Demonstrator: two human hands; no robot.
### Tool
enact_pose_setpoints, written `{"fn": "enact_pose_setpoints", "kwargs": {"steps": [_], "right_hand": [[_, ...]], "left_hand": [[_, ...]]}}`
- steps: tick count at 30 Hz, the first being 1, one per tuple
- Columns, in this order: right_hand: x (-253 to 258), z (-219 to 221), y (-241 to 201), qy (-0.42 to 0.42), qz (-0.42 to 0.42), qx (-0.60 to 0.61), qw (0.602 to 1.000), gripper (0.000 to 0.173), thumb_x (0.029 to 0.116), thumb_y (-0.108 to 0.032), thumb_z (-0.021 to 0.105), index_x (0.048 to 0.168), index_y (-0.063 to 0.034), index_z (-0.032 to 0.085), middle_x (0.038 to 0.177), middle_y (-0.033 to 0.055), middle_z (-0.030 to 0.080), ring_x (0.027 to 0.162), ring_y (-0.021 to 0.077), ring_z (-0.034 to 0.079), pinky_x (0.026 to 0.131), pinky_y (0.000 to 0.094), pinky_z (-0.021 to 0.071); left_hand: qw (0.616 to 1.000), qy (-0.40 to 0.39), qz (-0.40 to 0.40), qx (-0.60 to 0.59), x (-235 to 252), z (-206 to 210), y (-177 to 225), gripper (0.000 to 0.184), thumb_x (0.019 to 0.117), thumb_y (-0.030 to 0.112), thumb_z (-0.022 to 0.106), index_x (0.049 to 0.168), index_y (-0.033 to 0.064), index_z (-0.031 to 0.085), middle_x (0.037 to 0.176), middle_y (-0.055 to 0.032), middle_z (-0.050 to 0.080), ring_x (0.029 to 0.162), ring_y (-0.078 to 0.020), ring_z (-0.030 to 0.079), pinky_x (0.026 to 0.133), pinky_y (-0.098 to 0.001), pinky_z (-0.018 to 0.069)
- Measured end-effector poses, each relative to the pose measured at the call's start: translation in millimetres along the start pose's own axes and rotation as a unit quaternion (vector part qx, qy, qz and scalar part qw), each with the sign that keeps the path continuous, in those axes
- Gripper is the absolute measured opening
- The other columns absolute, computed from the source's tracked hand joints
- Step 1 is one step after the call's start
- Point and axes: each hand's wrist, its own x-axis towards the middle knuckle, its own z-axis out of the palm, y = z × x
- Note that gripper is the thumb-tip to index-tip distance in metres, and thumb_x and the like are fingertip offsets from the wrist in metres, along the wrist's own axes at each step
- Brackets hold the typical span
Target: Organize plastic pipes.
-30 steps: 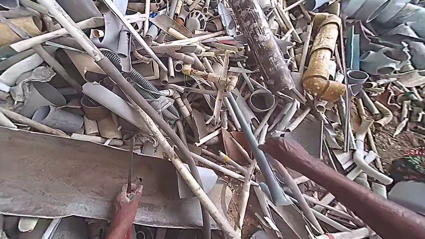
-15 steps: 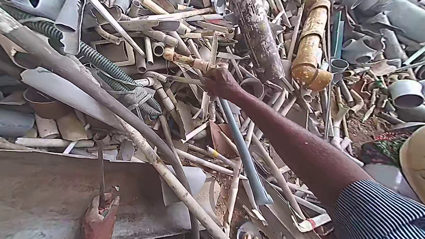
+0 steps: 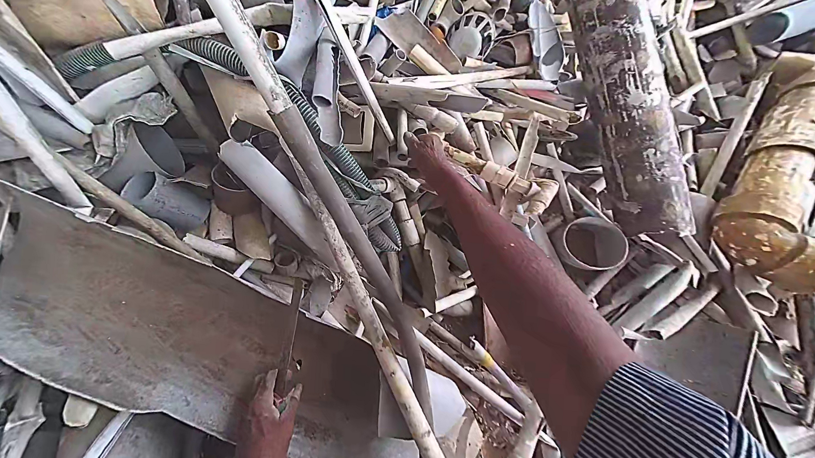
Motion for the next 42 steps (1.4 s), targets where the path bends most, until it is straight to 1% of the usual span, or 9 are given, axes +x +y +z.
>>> {"fn": "enact_pose_setpoints", "kwargs": {"steps": [5,13,17,24,28,31,34,39,42], "right_hand": [[16.0,19.8,-12.7,0.023,0.087,0.059,0.994,0.044,0.1104,-0.034,0.045,0.130,0.0050,0.052,0.119,0.0264,0.059,0.101,0.0357,0.063,0.085,0.0526,0.0521],[0.8,34.7,6.0,0.056,0.057,0.045,0.996,0.036,0.1069,-0.019,0.052,0.136,0.0026,0.057,0.123,0.0286,0.063,0.109,0.0400,0.064,0.095,0.0559,0.0487],[-80.1,33.8,34.1,0.004,0.065,0.222,0.973,0.023,0.1086,-0.012,0.048,0.122,0.0018,0.059,0.075,0.0061,0.058,0.055,0.0109,0.053,0.053,0.0259,0.0475],[-246.8,-18.1,94.1,-0.295,0.092,0.396,0.864,0.018,0.1011,0.005,0.046,0.112,-0.0051,0.056,0.089,0.0037,0.071,0.072,0.0130,0.070,0.069,0.0273,0.0595],[-287.0,-38.9,99.3,-0.291,0.095,0.388,0.869,0.022,0.0884,0.007,0.052,0.103,-0.0091,0.053,0.079,0.0034,0.071,0.063,0.0122,0.067,0.060,0.0252,0.0562],[-277.2,-44.1,91.1,-0.186,0.073,0.306,0.931,0.005,0.0994,-0.008,0.055,0.095,-0.0098,0.053,0.061,-0.0052,0.052,0.046,0.0043,0.049,0.047,0.0198,0.0449],[-238.5,-42.0,93.0,-0.096,0.038,0.158,0.982,0.023,0.1023,-0.020,0.060,0.083,-0.0101,0.055,0.056,-0.0074,0.045,0.043,0.0030,0.041,0.046,0.0205,0.0389],[-163.1,-29.7,62.4,-0.066,-0.001,-0.040,0.997,0.025,0.1027,-0.020,0.060,0.109,0.0030,0.065,0.086,0.0100,0.063,0.073,0.0161,0.060,0.076,0.0363,0.0509],[-115.9,-20.0,38.1,-0.042,-0.035,-0.061,0.997,0.025,0.1031,-0.017,0.060,0.110,0.0059,0.066,0.093,0.0190,0.067,0.083,0.0270,0.065,0.082,0.0453,0.0519]], "left_hand": [[1.000,0.006,-0.005,0.007,-1.2,0.8,3.0,0.042,0.0970,0.009,0.066,0.130,-0.0145,0.058,0.123,-0.0357,0.060,0.112,-0.0460,0.062,0.100,-0.0536,0.0477],[1.000,0.005,-0.017,0.015,0.9,1.9,2.0,0.043,0.0975,0.009,0.067,0.133,-0.0127,0.057,0.127,-0.0343,0.059,0.118,-0.0460,0.060,0.104,-0.0540,0.0453],[1.000,0.009,-0.009,0.006,1.2,3.1,0.8,0.042,0.0981,0.008,0.065,0.133,-0.0125,0.056,0.128,-0.0345,0.059,0.118,-0.0461,0.059,0.105,-0.0544,0.0447],[1.000,0.015,-0.007,0.019,0.3,3.0,3.9,0.040,0.1003,0.009,0.063,0.134,-0.0116,0.056,0.130,-0.0341,0.058,0.122,-0.0454,0.058,0.107,-0.0541,0.0429],[1.000,0.026,0.007,0.009,-1.1,3.6,3.7,0.043,0.0995,0.008,0.063,0.135,-0.0147,0.053,0.128,-0.0372,0.058,0.122,-0.0480,0.057,0.107,-0.0557,0.0423],[1.000,0.023,0.002,-0.004,0.0,2.8,0.9,0.043,0.0990,0.008,0.064,0.135,-0.0138,0.054,0.128,-0.0363,0.058,0.121,-0.0472,0.058,0.106,-0.0558,0.0430],[0.999,0.027,0.005,-0.023,0.0,3.6,-2.9,0.045,0.0982,0.008,0.065,0.136,-0.0131,0.053,0.123,-0.0361,0.060,0.114,-0.0471,0.061,0.101,-0.0575,0.0459],[1.000,0.015,-0.007,0.002,-1.5,0.1,4.3,0.046,0.0987,0.006,0.063,0.139,-0.0136,0.051,0.130,-0.0360,0.058,0.123,-0.0471,0.057,0.108,-0.0549,0.0421],[1.000,0.009,-0.012,0.025,-2.4,0.4,6.1,0.046,0.0983,0.005,0.062,0.138,-0.0145,0.051,0.129,-0.0366,0.058,0.124,-0.0477,0.057,0.109,-0.0546,0.0414]]}}
